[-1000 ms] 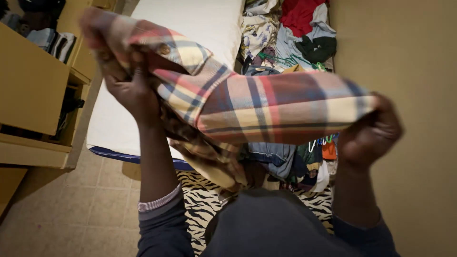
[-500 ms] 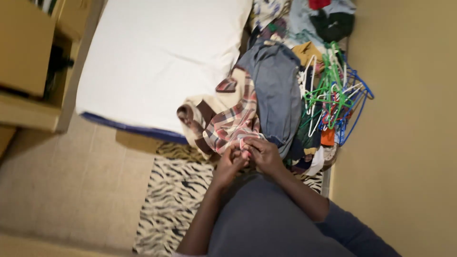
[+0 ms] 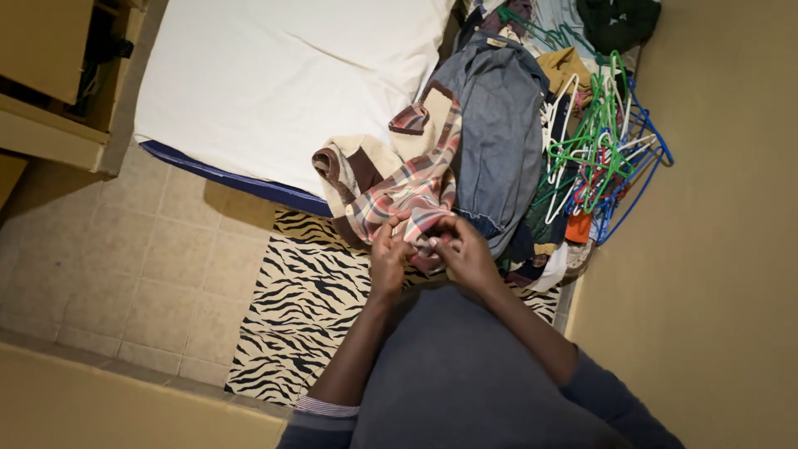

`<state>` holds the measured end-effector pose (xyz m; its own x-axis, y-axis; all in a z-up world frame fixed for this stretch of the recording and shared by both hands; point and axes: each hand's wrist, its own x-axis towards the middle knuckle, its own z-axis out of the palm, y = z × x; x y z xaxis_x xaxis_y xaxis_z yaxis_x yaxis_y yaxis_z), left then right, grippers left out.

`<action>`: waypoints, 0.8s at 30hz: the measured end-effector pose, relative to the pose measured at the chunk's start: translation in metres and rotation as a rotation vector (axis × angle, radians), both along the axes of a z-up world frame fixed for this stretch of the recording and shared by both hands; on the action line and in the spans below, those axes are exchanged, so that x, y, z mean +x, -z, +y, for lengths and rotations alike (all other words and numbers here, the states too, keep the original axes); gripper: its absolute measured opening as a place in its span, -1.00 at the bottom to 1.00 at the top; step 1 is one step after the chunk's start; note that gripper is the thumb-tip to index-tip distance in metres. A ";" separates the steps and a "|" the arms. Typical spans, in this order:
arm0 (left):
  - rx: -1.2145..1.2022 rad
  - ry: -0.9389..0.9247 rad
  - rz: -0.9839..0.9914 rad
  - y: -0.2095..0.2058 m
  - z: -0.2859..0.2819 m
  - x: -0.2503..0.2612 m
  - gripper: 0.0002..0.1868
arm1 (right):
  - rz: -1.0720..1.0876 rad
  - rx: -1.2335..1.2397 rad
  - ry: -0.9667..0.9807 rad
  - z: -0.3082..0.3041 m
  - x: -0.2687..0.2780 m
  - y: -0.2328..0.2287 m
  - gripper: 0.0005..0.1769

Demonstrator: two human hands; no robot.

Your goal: Buttoning a plaid shirt and putting it on a hanger.

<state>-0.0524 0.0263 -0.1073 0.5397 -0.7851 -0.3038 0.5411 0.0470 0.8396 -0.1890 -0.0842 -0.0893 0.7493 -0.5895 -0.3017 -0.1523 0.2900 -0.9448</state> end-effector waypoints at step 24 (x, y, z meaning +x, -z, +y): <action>-0.024 0.311 -1.026 -0.128 0.002 0.009 -0.64 | -0.185 -0.050 0.256 -0.043 0.051 0.030 -0.75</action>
<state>-0.0437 0.0280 0.0210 0.3034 -0.9320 0.1984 -0.4312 0.0514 0.9008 -0.1377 -0.1271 -0.1189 0.6141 -0.7766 -0.1406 0.0950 0.2496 -0.9637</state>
